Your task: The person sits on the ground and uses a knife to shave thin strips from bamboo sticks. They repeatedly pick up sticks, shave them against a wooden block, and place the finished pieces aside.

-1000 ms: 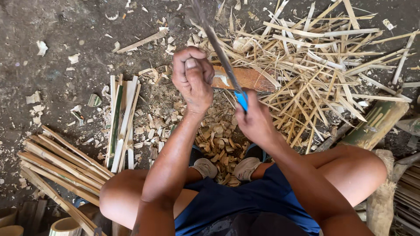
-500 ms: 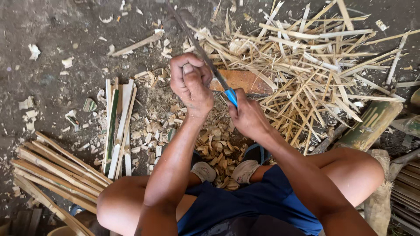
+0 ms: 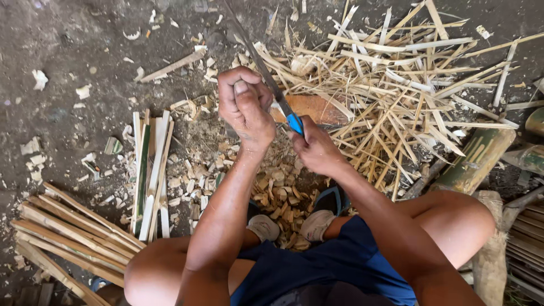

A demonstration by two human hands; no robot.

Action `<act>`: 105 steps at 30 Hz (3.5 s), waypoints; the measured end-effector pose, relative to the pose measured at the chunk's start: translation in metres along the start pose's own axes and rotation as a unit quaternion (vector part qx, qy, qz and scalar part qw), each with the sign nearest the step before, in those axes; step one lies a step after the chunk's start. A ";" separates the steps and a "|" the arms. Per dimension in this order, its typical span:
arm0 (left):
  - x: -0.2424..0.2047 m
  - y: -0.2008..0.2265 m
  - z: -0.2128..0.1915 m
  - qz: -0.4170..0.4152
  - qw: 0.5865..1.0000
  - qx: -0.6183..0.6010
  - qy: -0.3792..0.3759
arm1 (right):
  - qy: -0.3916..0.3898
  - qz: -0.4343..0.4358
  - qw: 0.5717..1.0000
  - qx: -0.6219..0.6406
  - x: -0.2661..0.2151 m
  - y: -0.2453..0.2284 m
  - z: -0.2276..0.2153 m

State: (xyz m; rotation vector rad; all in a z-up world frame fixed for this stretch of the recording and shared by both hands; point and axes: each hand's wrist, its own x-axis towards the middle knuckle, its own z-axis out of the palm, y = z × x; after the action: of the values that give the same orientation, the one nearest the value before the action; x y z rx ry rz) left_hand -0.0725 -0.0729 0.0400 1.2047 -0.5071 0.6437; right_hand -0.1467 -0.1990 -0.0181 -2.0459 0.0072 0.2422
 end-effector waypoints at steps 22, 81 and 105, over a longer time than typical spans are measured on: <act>0.015 -0.013 -0.010 0.050 0.998 -0.036 -0.016 | 0.128 -0.008 0.990 -0.051 0.033 0.057 0.050; 0.030 -0.002 -0.045 0.075 0.982 0.152 -0.083 | 0.017 0.134 0.989 -0.055 0.020 0.178 0.052; 0.021 -0.019 -0.023 0.099 0.952 0.290 -0.017 | 0.011 -0.006 0.988 -0.155 0.010 -0.003 0.005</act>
State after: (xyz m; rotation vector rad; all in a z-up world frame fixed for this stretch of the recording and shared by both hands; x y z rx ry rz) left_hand -0.0440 -0.0508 0.0346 1.7327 -0.4854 0.9885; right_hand -0.1369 -0.1925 -0.0192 -2.3577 -0.0313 0.2249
